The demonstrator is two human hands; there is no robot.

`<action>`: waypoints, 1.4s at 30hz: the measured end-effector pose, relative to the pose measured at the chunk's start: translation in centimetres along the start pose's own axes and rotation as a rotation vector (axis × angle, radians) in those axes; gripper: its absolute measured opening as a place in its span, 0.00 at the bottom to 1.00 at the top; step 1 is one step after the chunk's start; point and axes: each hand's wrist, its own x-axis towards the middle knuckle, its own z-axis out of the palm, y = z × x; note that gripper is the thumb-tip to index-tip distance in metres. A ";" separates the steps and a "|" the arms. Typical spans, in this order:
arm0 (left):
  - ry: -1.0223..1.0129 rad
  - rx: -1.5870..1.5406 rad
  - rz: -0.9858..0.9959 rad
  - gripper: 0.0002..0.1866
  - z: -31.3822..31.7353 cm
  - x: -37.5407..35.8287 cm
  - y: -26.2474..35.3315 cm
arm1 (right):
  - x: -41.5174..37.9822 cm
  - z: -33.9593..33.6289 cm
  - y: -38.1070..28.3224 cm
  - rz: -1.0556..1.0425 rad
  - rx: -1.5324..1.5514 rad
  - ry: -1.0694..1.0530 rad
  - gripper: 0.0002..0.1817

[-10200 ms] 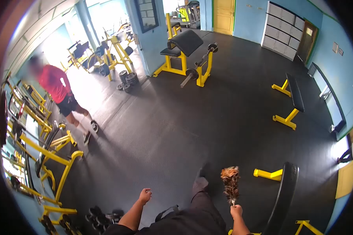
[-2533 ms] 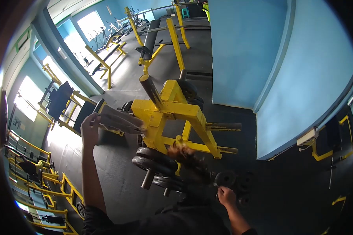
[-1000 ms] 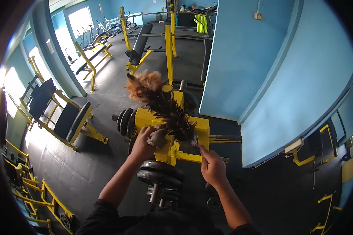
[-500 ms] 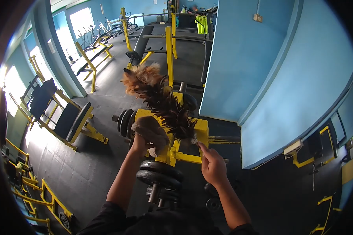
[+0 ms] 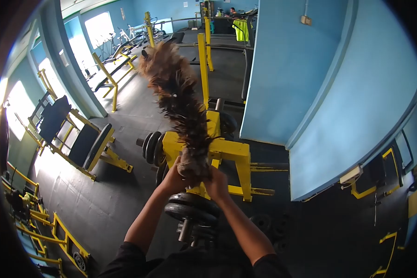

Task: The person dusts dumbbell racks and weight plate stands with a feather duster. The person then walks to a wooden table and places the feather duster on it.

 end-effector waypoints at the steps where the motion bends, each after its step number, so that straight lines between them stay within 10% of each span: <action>1: 0.068 0.185 0.120 0.29 -0.2 -0.2 -0.3 | 0.0 -0.8 -0.2 -0.002 0.004 -0.014 0.14; 6: 0.306 0.435 0.292 0.12 -3.3 -0.3 1.1 | 0.2 -7.3 -3.9 -0.026 -0.253 -0.046 0.16; 18: 0.236 0.453 0.261 0.17 -4.8 0.3 2.9 | -0.4 -13.1 -10.6 -0.147 -0.365 0.129 0.18; 31: 0.027 0.573 0.207 0.29 -3.2 -2.7 -3.8 | -5.0 -7.7 -1.2 0.108 -0.408 -0.147 0.22; 34: 0.046 0.534 0.171 0.27 -0.3 -3.6 -3.9 | -4.8 -5.2 -3.6 -0.190 -0.497 -0.106 0.20; 42: 0.299 0.664 0.244 0.21 2.2 -5.1 -5.8 | -3.6 -5.5 -5.4 -0.004 -0.581 -0.252 0.16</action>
